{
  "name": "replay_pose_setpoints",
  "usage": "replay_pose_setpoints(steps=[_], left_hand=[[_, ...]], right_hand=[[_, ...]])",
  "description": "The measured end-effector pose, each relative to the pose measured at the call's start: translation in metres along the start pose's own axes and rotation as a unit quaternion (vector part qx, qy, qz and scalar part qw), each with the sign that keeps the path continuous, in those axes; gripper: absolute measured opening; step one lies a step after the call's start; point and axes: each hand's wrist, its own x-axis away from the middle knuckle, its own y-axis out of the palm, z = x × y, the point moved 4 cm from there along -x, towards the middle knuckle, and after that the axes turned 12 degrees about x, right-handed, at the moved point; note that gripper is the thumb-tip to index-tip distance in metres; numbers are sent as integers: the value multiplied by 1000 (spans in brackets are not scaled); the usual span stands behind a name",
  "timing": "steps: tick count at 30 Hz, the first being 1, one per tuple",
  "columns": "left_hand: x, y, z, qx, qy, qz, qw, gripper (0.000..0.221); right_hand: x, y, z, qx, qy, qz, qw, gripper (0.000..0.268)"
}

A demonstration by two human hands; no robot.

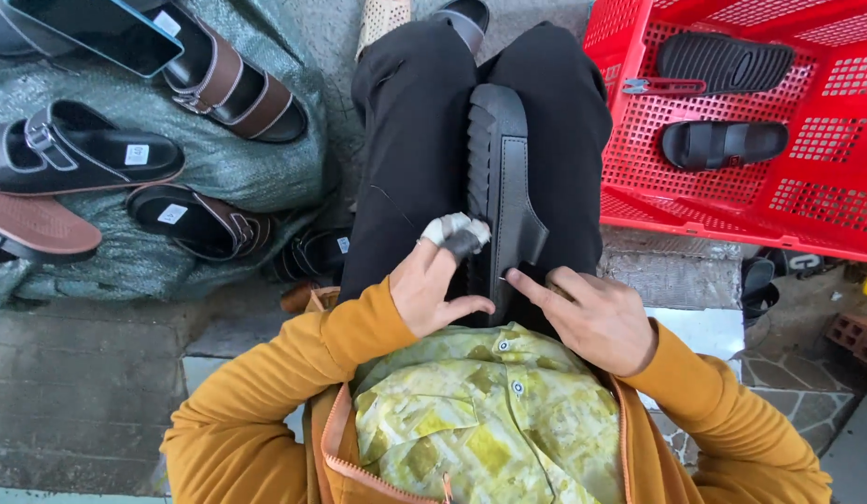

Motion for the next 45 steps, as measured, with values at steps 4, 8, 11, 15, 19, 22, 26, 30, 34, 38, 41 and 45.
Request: replay_pose_setpoints(steps=[4,8,11,15,19,22,26,30,34,38,41,45], left_hand=[[-17,-10,16,-6,-23,-10,1000,60],[-4,-4,4,-10,-30,-13,999,62],[-10,-5,5,-3,4,-1,1000,63],[-6,3,-11,-12,28,3,1000,62],[8,16,-34,5,46,31,998,73],[3,15,-29,-16,55,32,998,77],[4,7,-15,-67,35,26,997,66],[18,3,1,-73,-7,17,997,39],[22,4,2,548,-238,30,801,11],[48,46,-60,391,-260,81,879,29],[36,33,-39,376,-278,79,881,47],[-2,13,15,-66,-42,129,988,30]], right_hand=[[0,1,1,7,-2,-27,1000,43],[-4,0,1,31,-5,-36,999,45],[-7,-10,-1,108,-25,-48,993,47],[-7,-9,-9,162,-15,-59,985,51],[3,31,-18,97,6,-11,995,36],[4,41,-15,4,19,31,999,28],[6,35,-6,-149,79,66,983,33],[-4,23,-4,-177,75,82,978,32],[-12,20,-5,-199,47,130,970,29],[-10,25,-5,-208,57,126,968,29],[-24,-11,-6,-68,20,26,997,29],[8,-22,20,45,-5,-170,984,52]])
